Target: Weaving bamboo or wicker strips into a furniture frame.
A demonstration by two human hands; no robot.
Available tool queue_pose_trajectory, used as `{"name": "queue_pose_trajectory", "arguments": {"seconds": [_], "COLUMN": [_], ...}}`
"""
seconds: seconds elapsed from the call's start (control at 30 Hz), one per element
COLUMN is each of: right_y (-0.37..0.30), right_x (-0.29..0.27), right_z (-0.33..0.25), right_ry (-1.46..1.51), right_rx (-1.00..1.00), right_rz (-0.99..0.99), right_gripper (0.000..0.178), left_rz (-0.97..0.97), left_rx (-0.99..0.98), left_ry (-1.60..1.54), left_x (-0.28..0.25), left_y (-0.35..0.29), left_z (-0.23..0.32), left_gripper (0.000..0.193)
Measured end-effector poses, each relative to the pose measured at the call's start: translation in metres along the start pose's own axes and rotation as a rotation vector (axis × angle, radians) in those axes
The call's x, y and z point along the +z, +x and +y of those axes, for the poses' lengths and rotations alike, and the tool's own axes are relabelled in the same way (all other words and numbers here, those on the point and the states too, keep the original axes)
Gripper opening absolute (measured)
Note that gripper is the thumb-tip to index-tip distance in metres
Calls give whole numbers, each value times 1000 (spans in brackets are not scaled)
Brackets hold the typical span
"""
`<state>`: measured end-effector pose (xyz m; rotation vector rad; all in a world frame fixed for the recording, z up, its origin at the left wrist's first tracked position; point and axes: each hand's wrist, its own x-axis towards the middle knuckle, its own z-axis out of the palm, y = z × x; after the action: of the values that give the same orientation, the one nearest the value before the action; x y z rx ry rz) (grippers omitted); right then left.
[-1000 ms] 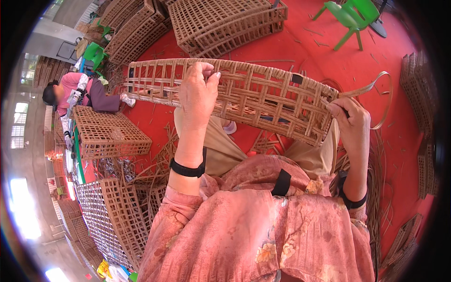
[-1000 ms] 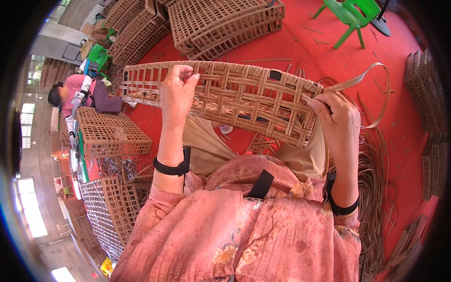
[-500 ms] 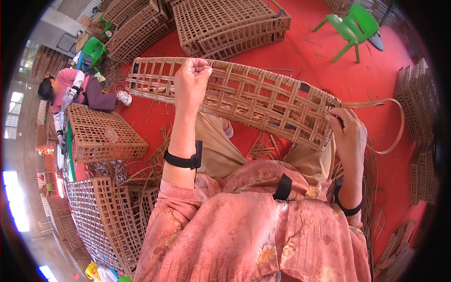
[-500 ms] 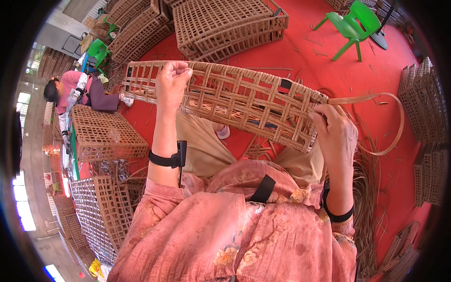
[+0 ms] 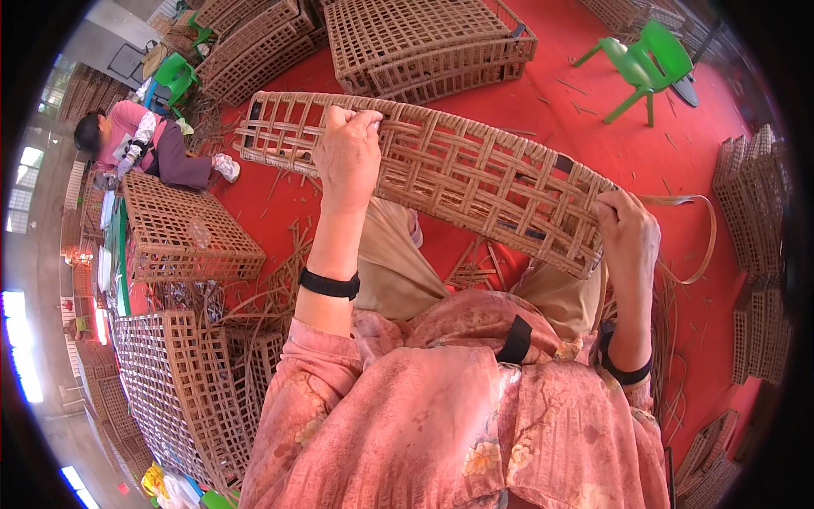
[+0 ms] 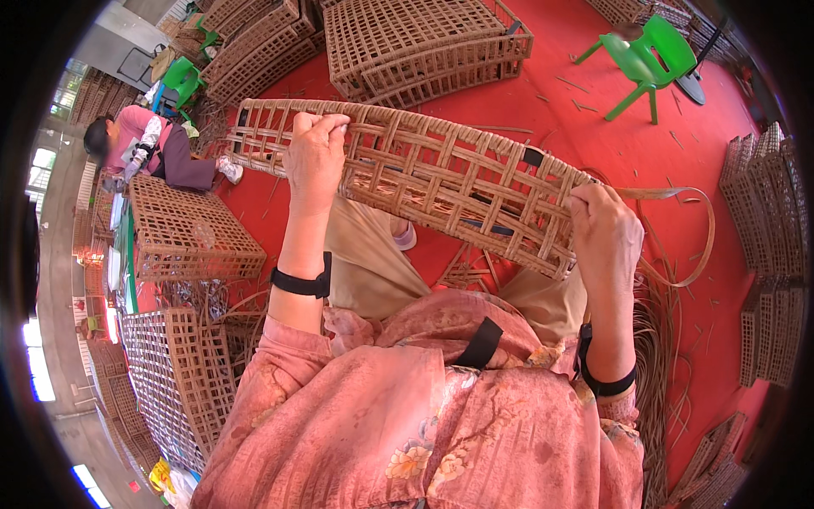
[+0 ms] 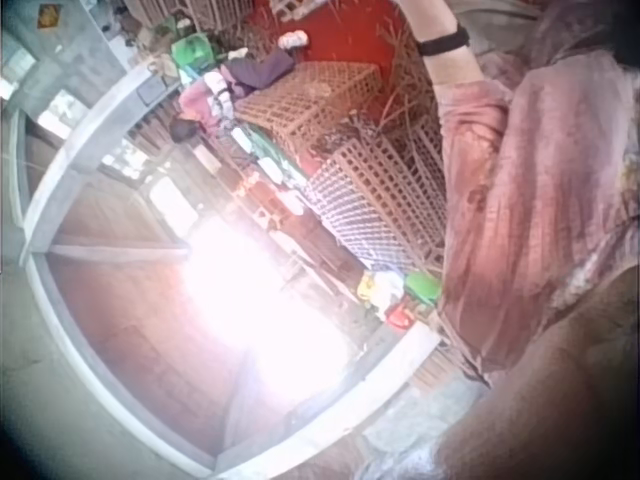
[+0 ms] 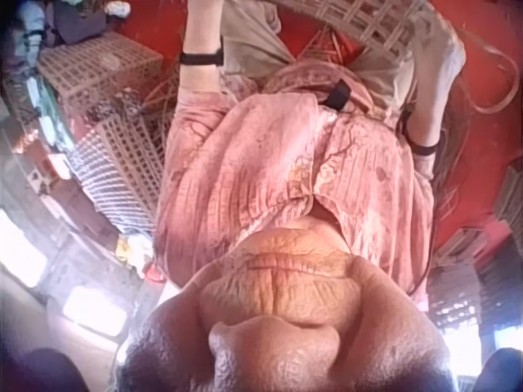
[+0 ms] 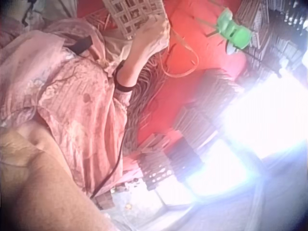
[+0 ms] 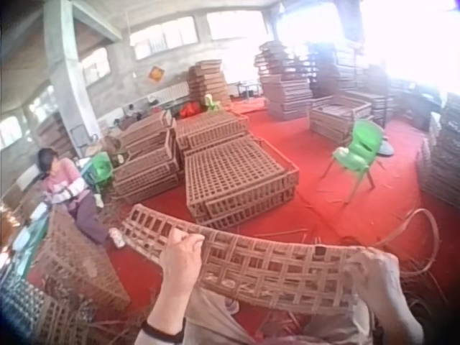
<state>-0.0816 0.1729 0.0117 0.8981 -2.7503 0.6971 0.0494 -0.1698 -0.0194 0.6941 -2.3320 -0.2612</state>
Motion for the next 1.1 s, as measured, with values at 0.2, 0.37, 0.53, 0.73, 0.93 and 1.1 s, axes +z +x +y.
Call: {"name": "queue_pose_trajectory", "arguments": {"seconds": [0.2, 0.37, 0.53, 0.73, 0.93, 1.1], "right_y": [-6, -4, -1, 0, 24, 81], "right_x": [-13, -12, -1, -3, -12, 24], "right_z": [-5, 0, 2, -14, -99, -177], "right_ry": [114, 102, 21, -153, 73, 462], "right_rx": [23, 89, -66, -83, -233, -422], "right_rz": [56, 25, 97, 95, 47, -135], "right_gripper": [22, 26, 28, 24, 25, 35], "left_rz": [-52, -39, -177, -248, -279, 156], "left_rx": [23, 36, -65, -253, -326, -12], "left_ry": [0, -104, -101, -588, -785, -472], "left_x": [-3, -2, -4, 0, -10, -92], "left_y": [2, 6, 10, 32, 40, 71], "left_z": [-6, -12, -22, -38, -61, -62], "left_gripper": [11, 13, 21, 21, 14, 3]}}
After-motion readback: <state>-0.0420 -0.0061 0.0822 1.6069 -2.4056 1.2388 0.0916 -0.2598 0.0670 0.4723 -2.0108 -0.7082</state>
